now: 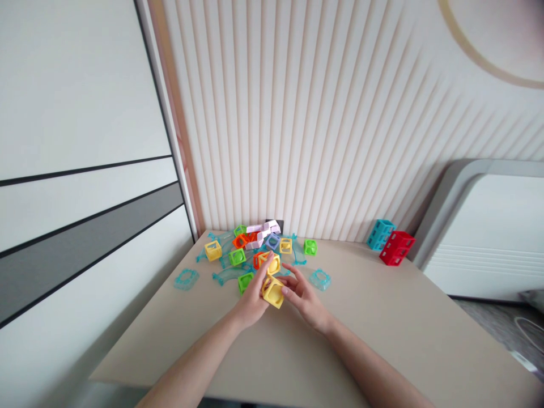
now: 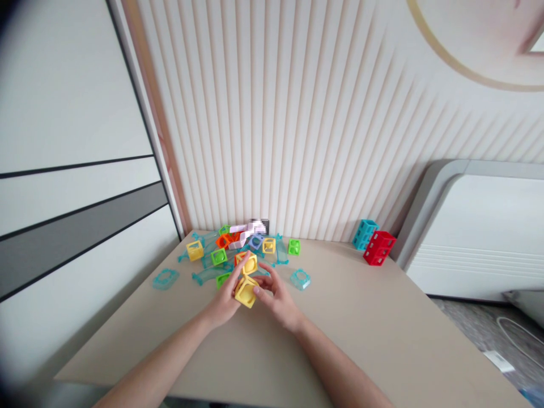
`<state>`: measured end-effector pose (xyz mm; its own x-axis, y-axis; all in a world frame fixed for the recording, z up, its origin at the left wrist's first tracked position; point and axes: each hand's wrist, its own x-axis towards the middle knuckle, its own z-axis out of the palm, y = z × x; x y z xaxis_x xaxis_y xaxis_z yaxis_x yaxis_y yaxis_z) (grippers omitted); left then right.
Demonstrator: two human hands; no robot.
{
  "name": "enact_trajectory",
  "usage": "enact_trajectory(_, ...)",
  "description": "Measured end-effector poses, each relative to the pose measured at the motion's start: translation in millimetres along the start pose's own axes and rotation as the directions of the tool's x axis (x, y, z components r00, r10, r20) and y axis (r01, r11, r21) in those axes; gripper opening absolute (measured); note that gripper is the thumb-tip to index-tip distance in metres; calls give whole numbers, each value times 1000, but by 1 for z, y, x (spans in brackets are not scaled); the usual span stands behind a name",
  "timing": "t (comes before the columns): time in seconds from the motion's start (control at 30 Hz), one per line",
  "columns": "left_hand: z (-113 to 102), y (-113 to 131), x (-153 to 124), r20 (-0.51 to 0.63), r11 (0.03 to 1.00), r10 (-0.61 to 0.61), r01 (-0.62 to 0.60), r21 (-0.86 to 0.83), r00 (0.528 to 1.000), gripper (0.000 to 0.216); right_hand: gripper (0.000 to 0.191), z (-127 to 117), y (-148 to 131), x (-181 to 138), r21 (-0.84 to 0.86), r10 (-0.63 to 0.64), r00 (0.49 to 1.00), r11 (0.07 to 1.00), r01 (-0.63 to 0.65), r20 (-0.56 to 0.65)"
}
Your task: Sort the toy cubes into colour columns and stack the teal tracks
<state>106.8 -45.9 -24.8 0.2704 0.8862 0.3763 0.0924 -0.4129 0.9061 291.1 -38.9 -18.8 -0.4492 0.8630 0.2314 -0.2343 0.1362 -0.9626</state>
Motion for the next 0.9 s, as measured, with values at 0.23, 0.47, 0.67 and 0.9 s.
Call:
enact_trajectory(0.23,0,5,0,15,1000,5,-5,13,1000,81,32,-1,-10,-4,-349,-139,990,928,127,-10)
enact_trajectory(0.47,1,11,0,8,1000,-3,3,23,1000,84,18,-1,-18,-4,-403,-203,979,894,197,28)
enact_trajectory(0.67,2,13,0,-4,998,-42,41,-49,999,89,14,-2,-11,-2,-398,-294,954,883,249,-56)
enact_trajectory(0.9,4,19,-2,75,968,-33,51,-246,997,100,19,-5,-9,-2,-409,-315,929,887,215,-194)
